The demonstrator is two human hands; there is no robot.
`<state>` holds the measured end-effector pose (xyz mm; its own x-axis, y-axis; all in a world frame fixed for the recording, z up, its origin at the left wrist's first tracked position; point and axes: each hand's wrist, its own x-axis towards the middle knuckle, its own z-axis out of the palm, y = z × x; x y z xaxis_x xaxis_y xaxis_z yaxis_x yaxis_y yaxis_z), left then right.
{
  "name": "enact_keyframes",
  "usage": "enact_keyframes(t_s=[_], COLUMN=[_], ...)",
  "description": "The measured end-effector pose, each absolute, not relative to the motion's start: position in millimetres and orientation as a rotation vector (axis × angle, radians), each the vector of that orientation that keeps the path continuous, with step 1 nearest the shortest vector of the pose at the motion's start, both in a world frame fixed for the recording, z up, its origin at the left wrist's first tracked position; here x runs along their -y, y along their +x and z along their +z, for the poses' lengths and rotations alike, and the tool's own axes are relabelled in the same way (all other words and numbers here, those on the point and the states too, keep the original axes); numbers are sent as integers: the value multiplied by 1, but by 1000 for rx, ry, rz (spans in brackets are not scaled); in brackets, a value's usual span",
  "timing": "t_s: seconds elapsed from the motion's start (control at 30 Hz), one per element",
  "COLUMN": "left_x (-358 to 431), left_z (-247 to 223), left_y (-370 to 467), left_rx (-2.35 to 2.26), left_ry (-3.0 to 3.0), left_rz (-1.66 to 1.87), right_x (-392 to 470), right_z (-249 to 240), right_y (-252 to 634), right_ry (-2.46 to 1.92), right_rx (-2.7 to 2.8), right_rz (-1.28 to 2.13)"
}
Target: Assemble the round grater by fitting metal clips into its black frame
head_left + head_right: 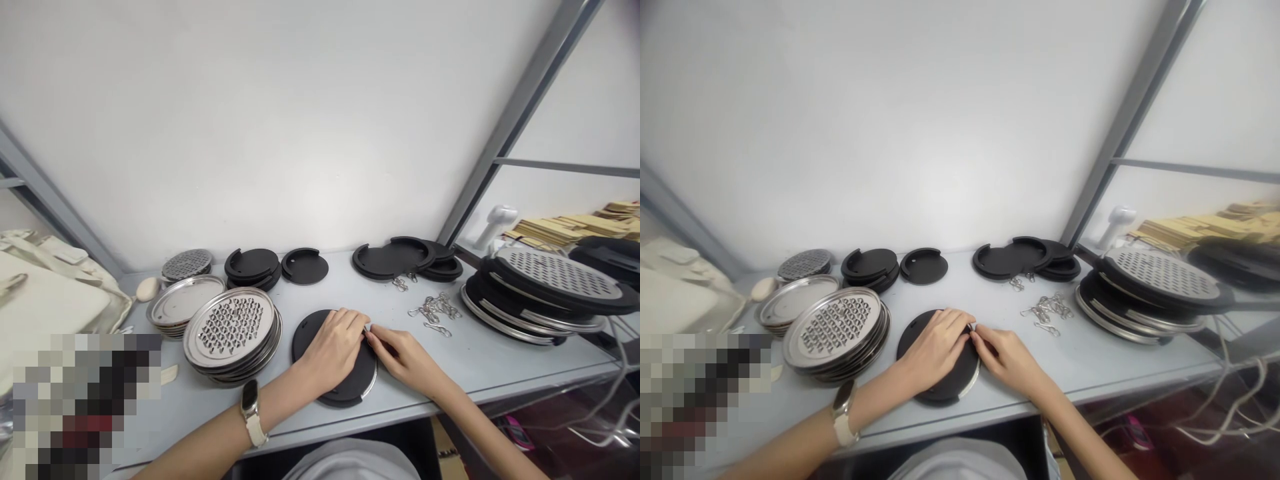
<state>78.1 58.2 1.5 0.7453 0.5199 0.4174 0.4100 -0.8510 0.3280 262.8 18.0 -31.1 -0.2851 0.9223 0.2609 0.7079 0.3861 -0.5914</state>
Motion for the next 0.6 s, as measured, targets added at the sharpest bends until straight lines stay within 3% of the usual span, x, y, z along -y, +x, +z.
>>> enact_keyframes(t_s=[0.6], left_x=[-59], left_z=[0], left_y=[79], left_rx=[-761], left_ry=[2735], left_rz=[741], right_x=[-19], right_z=[-31], right_y=[262], right_ry=[-1379], right_rx=[2049], right_rz=[449])
